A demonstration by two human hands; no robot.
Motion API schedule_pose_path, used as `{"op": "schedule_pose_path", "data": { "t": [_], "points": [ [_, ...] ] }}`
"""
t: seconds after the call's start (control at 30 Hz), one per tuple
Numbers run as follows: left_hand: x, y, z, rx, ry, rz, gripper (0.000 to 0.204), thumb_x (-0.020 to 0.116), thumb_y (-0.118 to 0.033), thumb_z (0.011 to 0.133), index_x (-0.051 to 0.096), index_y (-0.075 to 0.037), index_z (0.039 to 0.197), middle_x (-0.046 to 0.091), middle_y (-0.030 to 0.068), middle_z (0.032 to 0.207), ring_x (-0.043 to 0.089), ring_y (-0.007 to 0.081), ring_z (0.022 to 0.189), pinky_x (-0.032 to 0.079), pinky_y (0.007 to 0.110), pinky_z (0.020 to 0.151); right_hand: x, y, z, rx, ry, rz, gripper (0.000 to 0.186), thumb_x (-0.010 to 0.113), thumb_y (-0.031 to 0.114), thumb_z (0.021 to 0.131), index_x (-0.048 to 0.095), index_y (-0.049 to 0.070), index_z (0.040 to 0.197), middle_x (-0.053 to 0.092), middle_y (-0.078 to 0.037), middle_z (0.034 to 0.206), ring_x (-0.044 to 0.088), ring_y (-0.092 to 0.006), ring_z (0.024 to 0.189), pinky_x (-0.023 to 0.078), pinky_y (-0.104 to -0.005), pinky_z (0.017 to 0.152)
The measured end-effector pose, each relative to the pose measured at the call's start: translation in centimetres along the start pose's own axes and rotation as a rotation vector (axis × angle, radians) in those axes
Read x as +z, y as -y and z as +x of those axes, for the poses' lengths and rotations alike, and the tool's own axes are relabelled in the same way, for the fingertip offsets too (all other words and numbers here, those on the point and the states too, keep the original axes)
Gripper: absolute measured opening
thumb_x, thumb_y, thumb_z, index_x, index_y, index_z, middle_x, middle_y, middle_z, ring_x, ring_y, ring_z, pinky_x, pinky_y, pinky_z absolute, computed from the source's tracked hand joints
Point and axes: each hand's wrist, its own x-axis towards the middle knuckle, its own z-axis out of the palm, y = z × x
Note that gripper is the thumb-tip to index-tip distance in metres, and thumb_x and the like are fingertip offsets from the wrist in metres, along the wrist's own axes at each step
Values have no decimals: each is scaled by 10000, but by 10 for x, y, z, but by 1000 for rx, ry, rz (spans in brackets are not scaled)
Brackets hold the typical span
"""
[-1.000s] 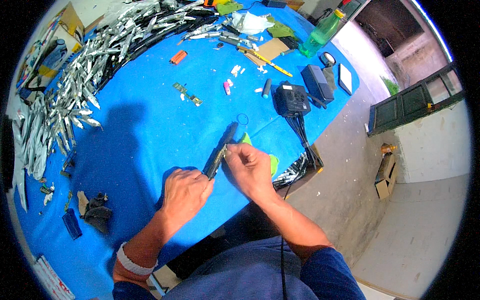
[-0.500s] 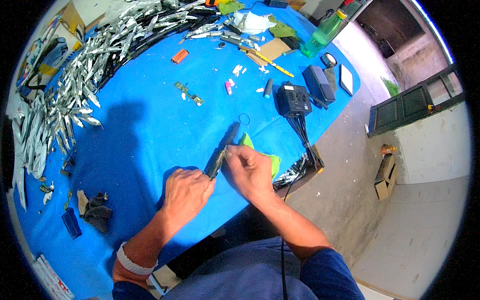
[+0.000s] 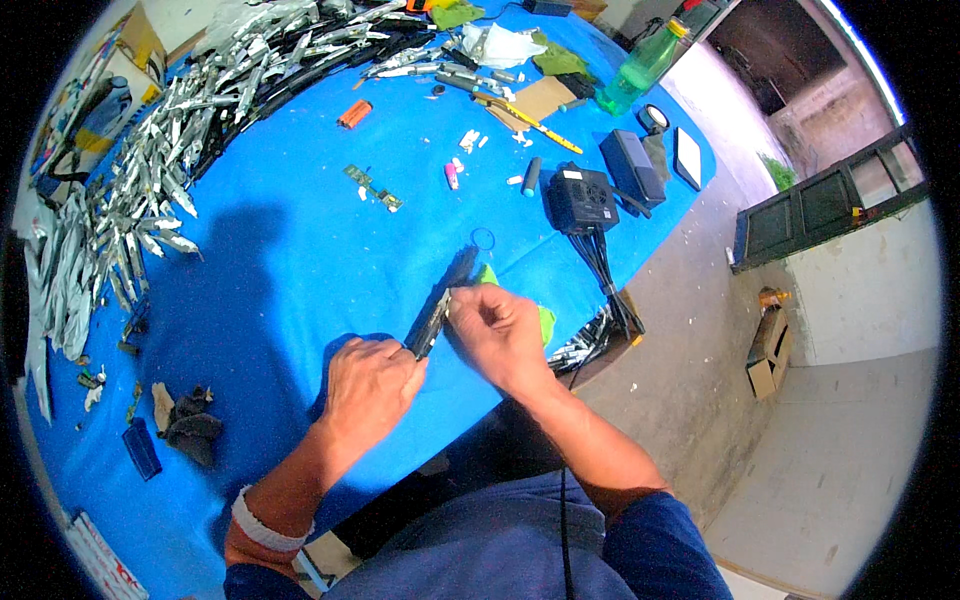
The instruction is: The person uses a soldering iron to work on a small electronic component held in their left hand. They briefly pick up a green bottle and pour liquid onto the component before continuing to solder. The workspace is cluttered with various electronic parts and tools.
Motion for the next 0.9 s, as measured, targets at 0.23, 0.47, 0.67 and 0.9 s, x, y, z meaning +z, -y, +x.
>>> {"op": "schedule_pose_path", "data": {
  "t": [0.23, 0.47, 0.67, 0.9],
  "points": [
    [-1, 1, 0, -1, 5, 9, 268, 721, -207, 879, 631, -64, 670, 621, 110, 694, 650, 316, 688, 485, 462, 679, 5, 0, -4, -42, -78, -45, 141, 660, 85, 999, 714, -43, 1019, 670, 24, 828, 572, -39, 746, 475, -228, 649],
    [-2, -1, 0, -1, 2, 9, 263, 732, -198, 867, 628, -65, 665, 622, 109, 699, 650, 312, 688, 485, 460, 678, 0, 6, -7, 1, -53, -132, 130, 674, 77, 985, 718, -37, 1026, 681, 14, 834, 577, -42, 756, 478, -228, 657],
    [-1, -1, 1, 8, 10, 20, 278, 730, -205, 869, 620, -69, 653, 618, 110, 689, 646, 316, 673, 485, 459, 672, 0, -6, -8, -171, 8, -174, 115, 672, 50, 982, 715, -27, 1055, 705, 5, 890, 599, -50, 796, 501, -233, 693],
    [-6, -1, 1, -23, 64, 9, 218, 681, -190, 906, 661, -79, 719, 655, 113, 746, 679, 317, 717, 519, 468, 713, -4, 9, -4, 85, -1, 1, 155, 659, 76, 1004, 680, -28, 1116, 640, 39, 847, 550, -29, 722, 453, -209, 620]
  ]
}}
